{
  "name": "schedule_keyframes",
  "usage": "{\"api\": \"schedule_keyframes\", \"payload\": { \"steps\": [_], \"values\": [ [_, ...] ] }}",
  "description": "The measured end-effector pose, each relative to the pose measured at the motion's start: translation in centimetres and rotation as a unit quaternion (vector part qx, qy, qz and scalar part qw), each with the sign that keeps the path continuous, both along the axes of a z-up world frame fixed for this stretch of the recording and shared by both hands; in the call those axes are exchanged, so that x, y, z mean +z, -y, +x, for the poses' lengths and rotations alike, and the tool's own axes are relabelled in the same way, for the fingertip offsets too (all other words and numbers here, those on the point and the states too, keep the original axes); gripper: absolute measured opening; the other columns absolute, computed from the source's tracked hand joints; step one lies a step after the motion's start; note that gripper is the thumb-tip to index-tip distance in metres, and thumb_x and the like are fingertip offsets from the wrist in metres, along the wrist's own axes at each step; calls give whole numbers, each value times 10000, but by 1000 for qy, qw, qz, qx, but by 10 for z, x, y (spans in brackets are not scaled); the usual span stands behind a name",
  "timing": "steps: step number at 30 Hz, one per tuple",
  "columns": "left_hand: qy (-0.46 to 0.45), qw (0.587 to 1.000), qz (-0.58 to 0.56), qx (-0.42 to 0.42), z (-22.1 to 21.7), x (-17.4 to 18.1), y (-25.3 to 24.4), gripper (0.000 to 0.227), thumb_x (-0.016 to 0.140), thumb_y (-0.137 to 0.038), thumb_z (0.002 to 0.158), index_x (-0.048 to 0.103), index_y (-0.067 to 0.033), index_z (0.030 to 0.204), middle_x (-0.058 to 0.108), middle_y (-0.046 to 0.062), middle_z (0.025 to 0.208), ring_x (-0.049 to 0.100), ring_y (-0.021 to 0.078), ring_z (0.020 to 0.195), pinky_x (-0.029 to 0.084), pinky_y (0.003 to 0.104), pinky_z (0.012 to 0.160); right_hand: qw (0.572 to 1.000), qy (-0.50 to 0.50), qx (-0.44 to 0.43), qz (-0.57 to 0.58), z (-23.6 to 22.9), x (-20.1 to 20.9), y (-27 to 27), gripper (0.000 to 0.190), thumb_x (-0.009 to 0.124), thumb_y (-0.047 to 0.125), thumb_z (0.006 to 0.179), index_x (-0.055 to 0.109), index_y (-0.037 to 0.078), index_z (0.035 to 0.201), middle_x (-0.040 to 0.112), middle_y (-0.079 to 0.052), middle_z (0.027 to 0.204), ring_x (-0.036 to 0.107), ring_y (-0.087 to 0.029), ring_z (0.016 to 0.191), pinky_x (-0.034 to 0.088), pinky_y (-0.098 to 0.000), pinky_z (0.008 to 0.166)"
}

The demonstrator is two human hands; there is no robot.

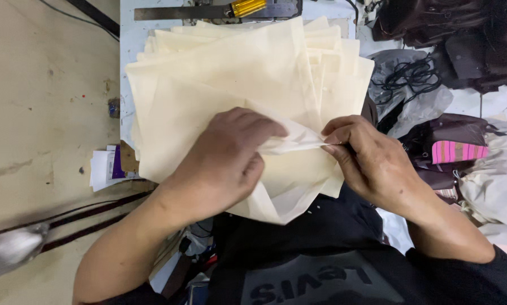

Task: The person prepares cream-colored fabric covers by using shears to cut a small hole in the corner of a folded piece, threading a black elastic cord through it, and securing the cord with a knot after using a lighter to seal the ends.

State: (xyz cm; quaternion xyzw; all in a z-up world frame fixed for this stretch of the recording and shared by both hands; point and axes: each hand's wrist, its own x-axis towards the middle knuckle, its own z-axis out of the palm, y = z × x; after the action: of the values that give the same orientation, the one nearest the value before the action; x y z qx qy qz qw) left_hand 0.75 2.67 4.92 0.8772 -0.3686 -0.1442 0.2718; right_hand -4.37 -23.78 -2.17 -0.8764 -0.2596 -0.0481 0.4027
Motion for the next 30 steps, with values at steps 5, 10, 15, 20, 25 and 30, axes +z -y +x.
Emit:
{"api": "schedule_keyframes", "payload": {
  "steps": [5,10,15,20,25,30],
  "values": [
    [67,996,-58,16,-3,-30,23,163,619,-227,988,682,-103,1074,718,60,959,630,287,910,462,427,746,999,27,2,30,5,3,-10,79,582,52,1036,554,-21,1048,630,-157,991,662,-296,928,507,-359,801],
    [44,989,-132,52,-4,-37,25,163,580,-174,1014,710,-77,1029,752,26,901,648,239,752,472,386,631,998,13,5,66,4,7,-3,229,692,107,970,592,-66,1083,640,-201,1035,660,-289,935,515,-340,801],
    [11,987,-142,79,-6,-34,21,171,589,-207,1013,713,-89,1012,770,0,927,709,211,791,514,351,685,995,-4,-43,86,-5,3,6,100,702,17,958,643,-56,993,687,-164,939,675,-265,861,517,-326,776],
    [-6,985,-168,51,-11,-48,31,151,623,-203,1004,716,-86,1026,770,41,937,701,216,811,525,346,719,992,-30,-17,121,-4,-4,-13,114,689,42,959,645,-49,1012,679,-156,951,685,-253,872,528,-311,781],
    [-21,981,-184,55,-13,-46,31,206,579,-247,1023,705,-84,1023,772,33,961,712,224,840,521,354,751,991,-24,10,130,1,3,-10,162,709,47,940,625,-38,1051,646,-172,1018,663,-287,969,524,-338,844],
    [-78,980,-176,57,-13,-36,34,182,560,-238,1027,590,-65,1074,700,62,977,707,218,875,541,318,723,988,-47,34,144,5,2,-13,174,743,72,916,660,-21,1037,726,-135,969,728,-224,867,552,-297,793]
  ]
}}
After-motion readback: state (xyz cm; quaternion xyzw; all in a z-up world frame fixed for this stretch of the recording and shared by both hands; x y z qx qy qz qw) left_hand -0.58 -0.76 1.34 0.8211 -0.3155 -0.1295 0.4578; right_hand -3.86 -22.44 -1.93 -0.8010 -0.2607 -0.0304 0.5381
